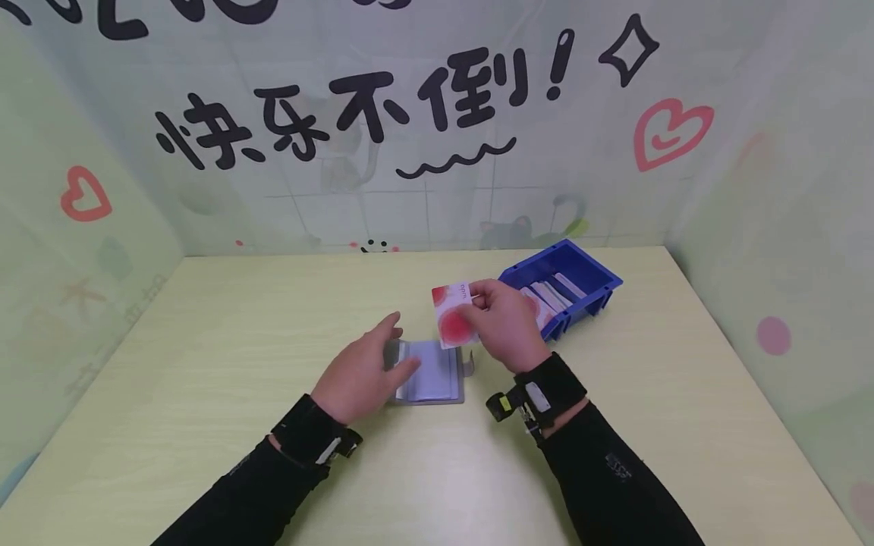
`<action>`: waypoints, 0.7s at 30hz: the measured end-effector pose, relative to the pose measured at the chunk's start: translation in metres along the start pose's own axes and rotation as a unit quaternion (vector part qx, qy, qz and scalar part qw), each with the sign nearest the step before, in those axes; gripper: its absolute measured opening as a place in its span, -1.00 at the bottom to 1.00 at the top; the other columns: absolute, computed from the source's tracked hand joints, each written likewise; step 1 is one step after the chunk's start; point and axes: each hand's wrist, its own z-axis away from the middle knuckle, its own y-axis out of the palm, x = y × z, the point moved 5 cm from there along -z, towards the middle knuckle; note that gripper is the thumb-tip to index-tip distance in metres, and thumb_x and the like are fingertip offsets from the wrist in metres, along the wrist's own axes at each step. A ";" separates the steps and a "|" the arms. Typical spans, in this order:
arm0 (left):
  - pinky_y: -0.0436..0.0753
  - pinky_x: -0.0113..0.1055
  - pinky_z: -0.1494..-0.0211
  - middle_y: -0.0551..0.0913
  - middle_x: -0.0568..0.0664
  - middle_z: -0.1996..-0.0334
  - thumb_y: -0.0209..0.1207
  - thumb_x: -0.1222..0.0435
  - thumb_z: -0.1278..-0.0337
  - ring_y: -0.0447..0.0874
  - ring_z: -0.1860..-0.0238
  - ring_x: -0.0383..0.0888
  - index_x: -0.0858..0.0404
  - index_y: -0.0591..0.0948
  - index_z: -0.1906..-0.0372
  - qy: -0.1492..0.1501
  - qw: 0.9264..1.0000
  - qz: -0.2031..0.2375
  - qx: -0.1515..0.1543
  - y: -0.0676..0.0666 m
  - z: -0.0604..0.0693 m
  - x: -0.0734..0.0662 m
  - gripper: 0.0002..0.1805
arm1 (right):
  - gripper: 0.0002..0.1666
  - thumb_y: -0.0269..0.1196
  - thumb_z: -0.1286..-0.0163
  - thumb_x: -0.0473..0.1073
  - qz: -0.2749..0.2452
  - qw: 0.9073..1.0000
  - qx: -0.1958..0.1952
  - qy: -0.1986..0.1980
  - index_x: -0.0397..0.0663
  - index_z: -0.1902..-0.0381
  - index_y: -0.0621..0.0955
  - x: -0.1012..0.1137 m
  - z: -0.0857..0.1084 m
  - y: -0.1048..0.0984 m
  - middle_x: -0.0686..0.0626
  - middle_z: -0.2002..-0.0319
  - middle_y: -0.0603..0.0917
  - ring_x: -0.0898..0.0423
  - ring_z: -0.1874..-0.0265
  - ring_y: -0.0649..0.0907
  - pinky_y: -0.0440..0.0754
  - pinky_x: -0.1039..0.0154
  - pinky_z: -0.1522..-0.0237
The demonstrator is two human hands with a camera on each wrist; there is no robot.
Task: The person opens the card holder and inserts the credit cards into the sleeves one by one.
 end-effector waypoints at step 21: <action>0.61 -0.29 0.13 0.63 -0.01 0.25 0.34 0.23 -0.40 0.57 0.28 -0.12 0.24 0.27 -0.64 0.003 0.992 0.123 -0.020 0.000 -0.009 0.012 -0.18 | -0.53 0.34 -0.51 -0.16 0.078 0.994 0.029 -0.070 -0.18 -0.31 0.63 -0.003 0.021 0.049 -0.10 0.08 0.79 0.00 0.12 0.71 0.75 0.15 0.04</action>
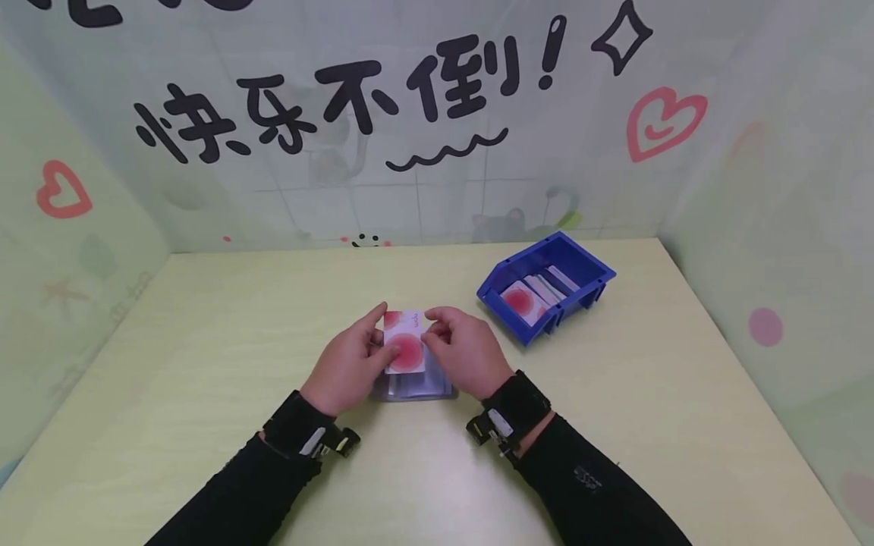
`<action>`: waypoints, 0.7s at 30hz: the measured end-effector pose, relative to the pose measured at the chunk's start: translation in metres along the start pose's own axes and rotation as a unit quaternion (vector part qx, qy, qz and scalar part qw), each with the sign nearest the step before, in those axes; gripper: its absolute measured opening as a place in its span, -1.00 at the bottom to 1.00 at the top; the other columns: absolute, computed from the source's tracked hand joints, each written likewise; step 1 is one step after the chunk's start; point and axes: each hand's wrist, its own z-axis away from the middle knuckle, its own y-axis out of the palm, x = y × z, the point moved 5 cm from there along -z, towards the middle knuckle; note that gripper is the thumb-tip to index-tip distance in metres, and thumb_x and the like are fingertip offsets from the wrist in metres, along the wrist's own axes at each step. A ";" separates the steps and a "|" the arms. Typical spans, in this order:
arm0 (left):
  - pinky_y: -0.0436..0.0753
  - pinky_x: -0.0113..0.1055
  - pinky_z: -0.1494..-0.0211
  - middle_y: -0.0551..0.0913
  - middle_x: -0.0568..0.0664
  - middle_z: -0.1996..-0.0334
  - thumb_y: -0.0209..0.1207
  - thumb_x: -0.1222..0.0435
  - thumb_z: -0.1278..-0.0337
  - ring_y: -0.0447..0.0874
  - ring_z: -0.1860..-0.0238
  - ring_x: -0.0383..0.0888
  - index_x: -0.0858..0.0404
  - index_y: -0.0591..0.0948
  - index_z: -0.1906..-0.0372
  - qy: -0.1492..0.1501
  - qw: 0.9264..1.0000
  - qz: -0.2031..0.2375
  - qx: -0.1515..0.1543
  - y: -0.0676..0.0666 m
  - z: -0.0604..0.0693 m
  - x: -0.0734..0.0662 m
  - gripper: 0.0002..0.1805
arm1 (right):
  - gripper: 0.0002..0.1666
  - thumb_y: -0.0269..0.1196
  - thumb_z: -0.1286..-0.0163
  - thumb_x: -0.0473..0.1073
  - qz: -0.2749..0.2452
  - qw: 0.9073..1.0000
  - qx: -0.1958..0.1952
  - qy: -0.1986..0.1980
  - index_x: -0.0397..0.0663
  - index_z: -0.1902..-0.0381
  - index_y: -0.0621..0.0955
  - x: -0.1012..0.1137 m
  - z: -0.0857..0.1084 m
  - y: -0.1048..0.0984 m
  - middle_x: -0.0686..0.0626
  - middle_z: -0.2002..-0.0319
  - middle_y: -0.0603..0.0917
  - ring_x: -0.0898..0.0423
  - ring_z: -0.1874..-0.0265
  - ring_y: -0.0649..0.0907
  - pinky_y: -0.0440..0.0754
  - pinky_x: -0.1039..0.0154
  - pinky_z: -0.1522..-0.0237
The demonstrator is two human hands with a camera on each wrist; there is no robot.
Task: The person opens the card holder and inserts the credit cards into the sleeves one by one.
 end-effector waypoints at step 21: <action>0.36 -0.30 0.40 0.42 0.01 0.51 0.26 0.18 -0.47 0.41 0.48 -0.09 0.28 0.36 -0.58 -0.071 0.993 -0.091 0.037 -0.003 -0.002 0.023 -0.30 | -0.37 0.45 -0.40 -0.09 0.223 0.953 0.200 -0.036 -0.22 -0.35 0.62 -0.011 0.004 0.019 -0.14 -0.52 0.49 -0.14 -0.51 0.48 0.45 -0.04 -0.50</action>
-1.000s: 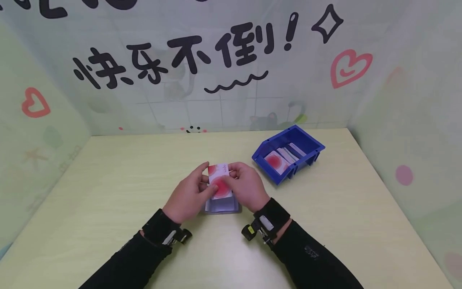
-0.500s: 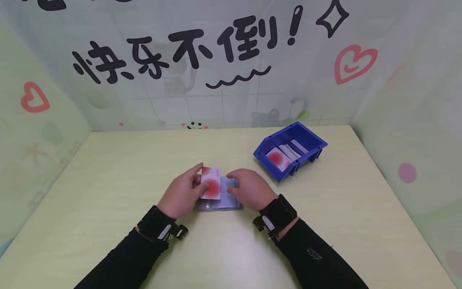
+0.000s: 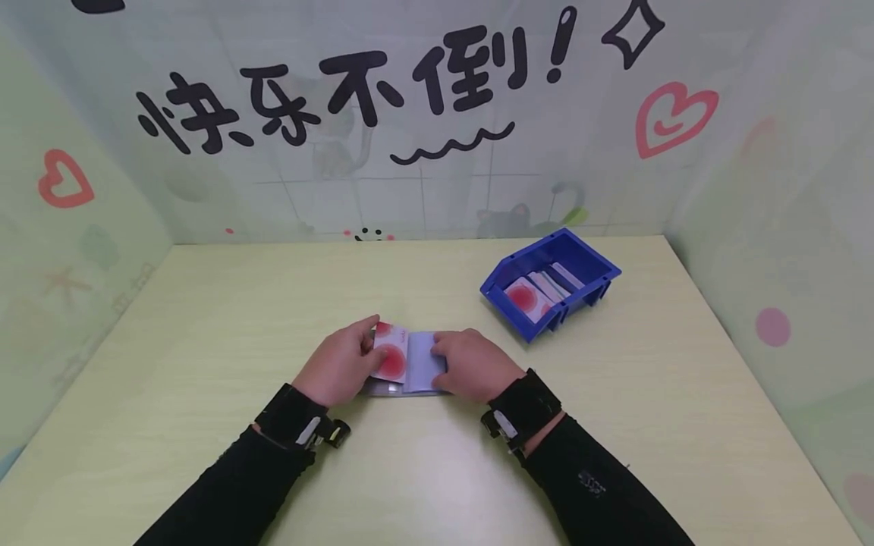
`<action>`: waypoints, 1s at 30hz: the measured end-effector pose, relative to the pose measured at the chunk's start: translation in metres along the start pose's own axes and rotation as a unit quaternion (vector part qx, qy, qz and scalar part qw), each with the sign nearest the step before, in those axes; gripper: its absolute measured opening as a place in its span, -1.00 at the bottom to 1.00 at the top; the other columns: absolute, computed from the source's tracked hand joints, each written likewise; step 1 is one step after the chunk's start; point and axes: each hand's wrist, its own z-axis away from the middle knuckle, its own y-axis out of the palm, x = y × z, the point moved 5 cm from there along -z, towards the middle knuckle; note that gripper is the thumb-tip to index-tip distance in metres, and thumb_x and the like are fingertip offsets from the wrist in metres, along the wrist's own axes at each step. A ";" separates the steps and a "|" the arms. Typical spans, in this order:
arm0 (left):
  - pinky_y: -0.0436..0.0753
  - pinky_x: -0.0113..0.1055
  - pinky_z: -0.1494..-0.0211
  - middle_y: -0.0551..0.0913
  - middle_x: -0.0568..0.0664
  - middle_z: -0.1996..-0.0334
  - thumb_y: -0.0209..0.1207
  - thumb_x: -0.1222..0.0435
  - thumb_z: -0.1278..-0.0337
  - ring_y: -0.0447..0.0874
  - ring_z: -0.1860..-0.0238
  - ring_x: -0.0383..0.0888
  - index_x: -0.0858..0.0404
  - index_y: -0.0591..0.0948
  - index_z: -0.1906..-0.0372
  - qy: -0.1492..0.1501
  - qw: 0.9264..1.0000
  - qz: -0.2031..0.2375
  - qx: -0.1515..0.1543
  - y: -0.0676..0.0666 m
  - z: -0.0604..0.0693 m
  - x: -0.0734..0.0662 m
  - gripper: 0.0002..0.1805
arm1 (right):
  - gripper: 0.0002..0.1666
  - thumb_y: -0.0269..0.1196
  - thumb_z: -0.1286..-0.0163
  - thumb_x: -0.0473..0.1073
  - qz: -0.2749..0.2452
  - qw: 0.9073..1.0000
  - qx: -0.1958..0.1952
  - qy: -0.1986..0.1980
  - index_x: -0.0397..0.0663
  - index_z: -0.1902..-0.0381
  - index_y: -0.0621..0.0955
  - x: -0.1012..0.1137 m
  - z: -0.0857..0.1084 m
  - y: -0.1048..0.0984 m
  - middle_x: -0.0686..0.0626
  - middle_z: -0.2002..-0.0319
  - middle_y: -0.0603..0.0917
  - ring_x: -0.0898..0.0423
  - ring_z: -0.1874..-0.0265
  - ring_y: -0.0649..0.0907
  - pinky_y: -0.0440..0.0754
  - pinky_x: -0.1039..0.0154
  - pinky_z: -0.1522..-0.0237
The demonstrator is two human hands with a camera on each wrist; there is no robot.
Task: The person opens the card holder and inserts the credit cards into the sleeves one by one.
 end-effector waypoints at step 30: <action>0.58 -0.03 -0.42 0.65 0.15 -0.27 0.27 0.17 -0.46 0.59 -0.13 0.03 0.33 0.42 -0.53 0.023 0.999 -0.032 0.018 0.008 -0.002 -0.004 -0.34 | -0.35 0.42 -0.42 -0.15 0.026 0.999 -0.021 0.009 -0.26 -0.40 0.56 -0.001 0.002 -0.003 -0.19 -0.46 0.55 -0.16 -0.47 0.53 0.44 -0.09 -0.51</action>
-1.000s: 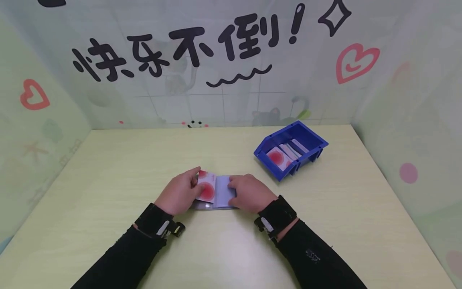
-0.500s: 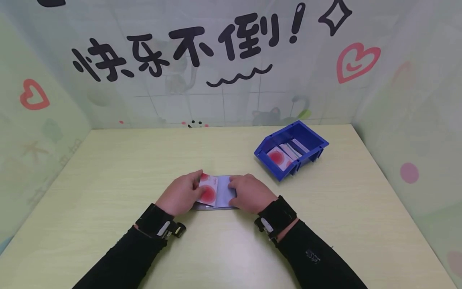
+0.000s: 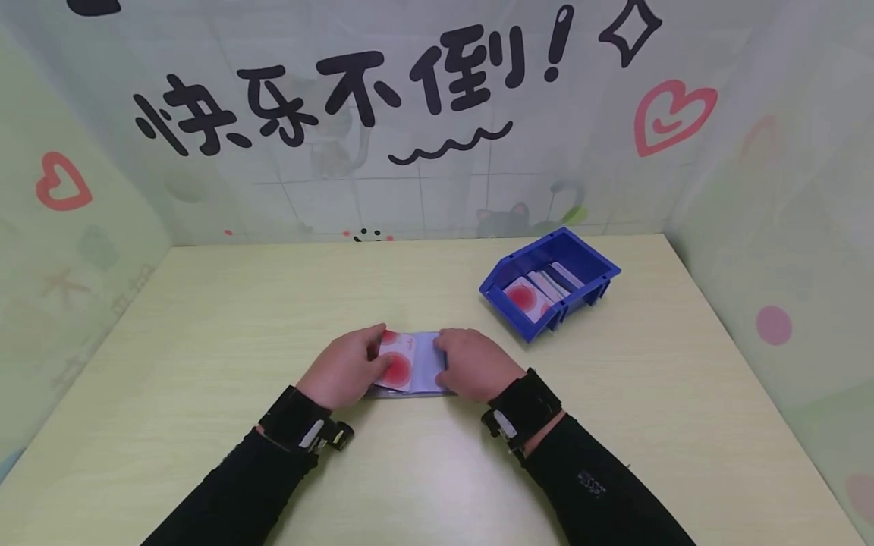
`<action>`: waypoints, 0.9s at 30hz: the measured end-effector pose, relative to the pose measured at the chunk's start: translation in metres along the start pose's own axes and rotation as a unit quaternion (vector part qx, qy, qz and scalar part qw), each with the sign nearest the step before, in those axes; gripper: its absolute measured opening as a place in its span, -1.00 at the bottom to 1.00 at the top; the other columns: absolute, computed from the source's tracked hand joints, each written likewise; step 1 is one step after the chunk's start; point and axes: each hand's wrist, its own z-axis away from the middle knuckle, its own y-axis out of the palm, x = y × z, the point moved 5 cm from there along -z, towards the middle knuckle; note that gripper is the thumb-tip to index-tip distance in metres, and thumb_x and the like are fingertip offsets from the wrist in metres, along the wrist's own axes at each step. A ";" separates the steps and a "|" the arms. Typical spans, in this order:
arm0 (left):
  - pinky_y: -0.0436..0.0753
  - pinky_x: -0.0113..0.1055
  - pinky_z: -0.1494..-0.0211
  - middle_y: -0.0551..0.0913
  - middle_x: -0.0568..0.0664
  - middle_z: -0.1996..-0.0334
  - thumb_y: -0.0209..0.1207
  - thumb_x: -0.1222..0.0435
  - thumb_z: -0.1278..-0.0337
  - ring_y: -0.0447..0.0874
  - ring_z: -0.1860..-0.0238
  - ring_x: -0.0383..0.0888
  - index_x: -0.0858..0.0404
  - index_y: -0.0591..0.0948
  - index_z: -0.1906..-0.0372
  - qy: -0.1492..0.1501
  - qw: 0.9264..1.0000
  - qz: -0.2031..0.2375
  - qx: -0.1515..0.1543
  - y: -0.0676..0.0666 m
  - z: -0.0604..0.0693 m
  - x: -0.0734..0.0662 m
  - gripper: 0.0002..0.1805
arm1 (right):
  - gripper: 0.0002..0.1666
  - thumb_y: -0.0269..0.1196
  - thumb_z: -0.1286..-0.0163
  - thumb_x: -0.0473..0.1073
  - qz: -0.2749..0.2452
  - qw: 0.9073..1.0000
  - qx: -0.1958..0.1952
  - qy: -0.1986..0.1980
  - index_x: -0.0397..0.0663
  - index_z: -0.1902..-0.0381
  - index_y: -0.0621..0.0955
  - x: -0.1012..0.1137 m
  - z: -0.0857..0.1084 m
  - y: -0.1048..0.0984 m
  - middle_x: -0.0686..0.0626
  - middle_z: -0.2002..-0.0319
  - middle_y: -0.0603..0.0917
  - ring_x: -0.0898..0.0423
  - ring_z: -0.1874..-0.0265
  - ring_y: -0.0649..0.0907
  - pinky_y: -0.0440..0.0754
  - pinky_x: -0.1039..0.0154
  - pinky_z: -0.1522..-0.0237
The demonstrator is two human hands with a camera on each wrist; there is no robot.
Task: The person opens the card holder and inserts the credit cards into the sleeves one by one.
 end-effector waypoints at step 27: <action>0.67 -0.09 -0.15 0.73 0.07 0.13 0.19 0.28 -0.46 0.62 0.10 -0.01 0.27 0.59 -0.39 -0.012 1.000 -0.004 -0.028 -0.003 -0.004 0.002 -0.53 | -0.45 0.32 -0.45 -0.31 0.002 1.000 -0.026 -0.012 -0.31 -0.37 0.55 -0.001 0.000 0.000 -0.18 -0.26 0.68 -0.10 -0.24 0.66 0.56 -0.06 -0.41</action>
